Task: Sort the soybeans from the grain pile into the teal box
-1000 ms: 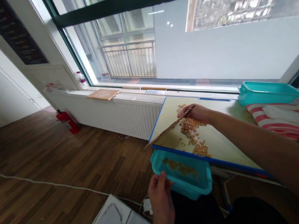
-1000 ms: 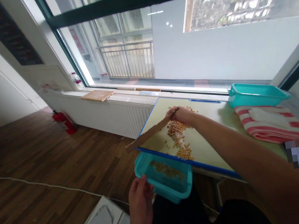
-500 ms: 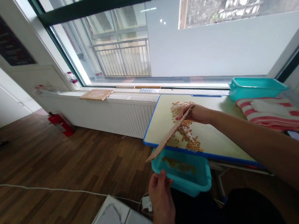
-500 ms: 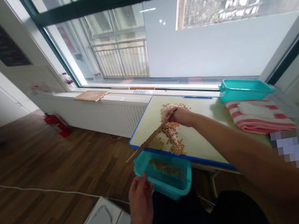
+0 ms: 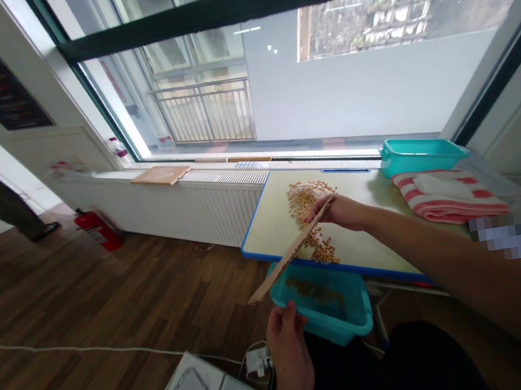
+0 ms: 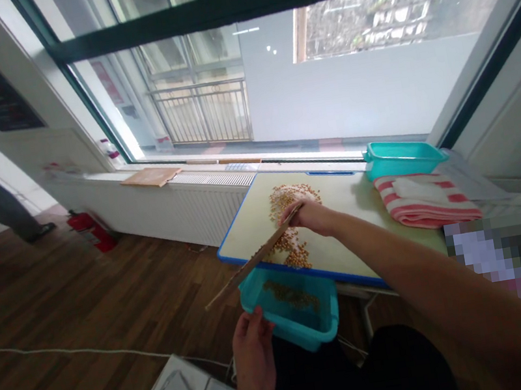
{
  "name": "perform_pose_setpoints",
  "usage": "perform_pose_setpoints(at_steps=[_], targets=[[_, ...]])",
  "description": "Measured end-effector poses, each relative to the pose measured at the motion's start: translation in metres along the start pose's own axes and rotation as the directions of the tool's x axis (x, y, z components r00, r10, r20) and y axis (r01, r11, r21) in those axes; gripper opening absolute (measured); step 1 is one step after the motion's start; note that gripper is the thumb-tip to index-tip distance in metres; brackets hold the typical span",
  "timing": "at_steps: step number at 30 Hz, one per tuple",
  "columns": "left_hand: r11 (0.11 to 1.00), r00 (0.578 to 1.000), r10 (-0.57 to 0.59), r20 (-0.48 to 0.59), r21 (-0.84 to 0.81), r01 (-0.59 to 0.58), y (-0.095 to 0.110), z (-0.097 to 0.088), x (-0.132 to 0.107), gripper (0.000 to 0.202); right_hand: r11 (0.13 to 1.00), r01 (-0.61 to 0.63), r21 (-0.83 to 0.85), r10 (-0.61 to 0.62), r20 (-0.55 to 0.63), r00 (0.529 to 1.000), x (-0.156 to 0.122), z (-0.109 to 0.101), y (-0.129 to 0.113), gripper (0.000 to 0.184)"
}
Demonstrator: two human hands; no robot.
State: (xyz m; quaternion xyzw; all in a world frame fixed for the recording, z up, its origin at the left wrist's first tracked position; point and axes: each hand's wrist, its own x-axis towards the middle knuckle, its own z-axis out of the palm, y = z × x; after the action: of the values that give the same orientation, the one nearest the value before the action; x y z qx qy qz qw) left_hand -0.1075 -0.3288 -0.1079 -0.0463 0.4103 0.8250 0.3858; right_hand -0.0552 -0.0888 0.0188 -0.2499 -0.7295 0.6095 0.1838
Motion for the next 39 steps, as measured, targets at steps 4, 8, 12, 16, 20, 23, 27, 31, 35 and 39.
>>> perform_pose_setpoints(at_steps=[4,8,12,16,20,23,27,31,35,39], targets=[[1.000,1.000,0.007,0.000,-0.010,-0.007,-0.002,0.003,-0.004,0.028,0.998,-0.020,0.065,0.019,0.013,1.000,-0.013,0.001,-0.003,0.005],[1.000,1.000,0.011,-0.002,-0.016,-0.011,-0.007,0.003,-0.007,0.028,0.996,-0.033,0.085,0.033,0.012,0.999,-0.022,0.001,-0.005,0.005],[1.000,1.000,0.019,-0.007,-0.015,-0.020,-0.014,0.003,-0.010,0.027,0.994,-0.052,0.091,0.052,0.001,0.999,-0.030,0.002,-0.007,0.007],[0.999,1.000,0.018,-0.007,-0.029,-0.018,-0.018,0.006,-0.013,0.027,0.994,-0.051,0.097,0.050,0.006,0.999,-0.038,0.003,-0.006,0.008],[0.998,0.999,0.034,-0.011,-0.055,-0.035,-0.018,0.009,-0.015,0.029,0.995,-0.039,0.093,0.039,0.003,0.999,-0.045,0.004,-0.006,0.006],[0.997,0.999,0.039,-0.008,-0.061,-0.039,-0.019,0.010,-0.015,0.029,0.994,-0.044,0.095,0.044,0.003,0.999,-0.049,0.004,-0.007,0.004],[0.997,0.998,0.054,-0.022,-0.062,-0.055,-0.019,0.012,-0.015,0.029,0.994,-0.046,0.101,0.046,-0.001,0.999,-0.052,0.005,-0.009,0.004],[0.997,0.997,0.069,-0.029,-0.039,-0.070,-0.021,0.014,-0.015,0.030,0.994,-0.056,0.097,0.058,-0.016,0.998,-0.055,0.005,-0.008,0.006],[0.997,0.997,0.072,-0.035,-0.031,-0.073,-0.022,0.015,-0.015,0.029,0.994,-0.068,0.086,0.072,-0.037,0.997,-0.058,0.005,-0.006,0.006],[0.997,0.996,0.069,-0.048,-0.038,-0.071,-0.022,0.018,-0.017,0.030,0.994,-0.076,0.073,0.079,-0.038,0.996,-0.062,0.003,-0.004,0.007]])
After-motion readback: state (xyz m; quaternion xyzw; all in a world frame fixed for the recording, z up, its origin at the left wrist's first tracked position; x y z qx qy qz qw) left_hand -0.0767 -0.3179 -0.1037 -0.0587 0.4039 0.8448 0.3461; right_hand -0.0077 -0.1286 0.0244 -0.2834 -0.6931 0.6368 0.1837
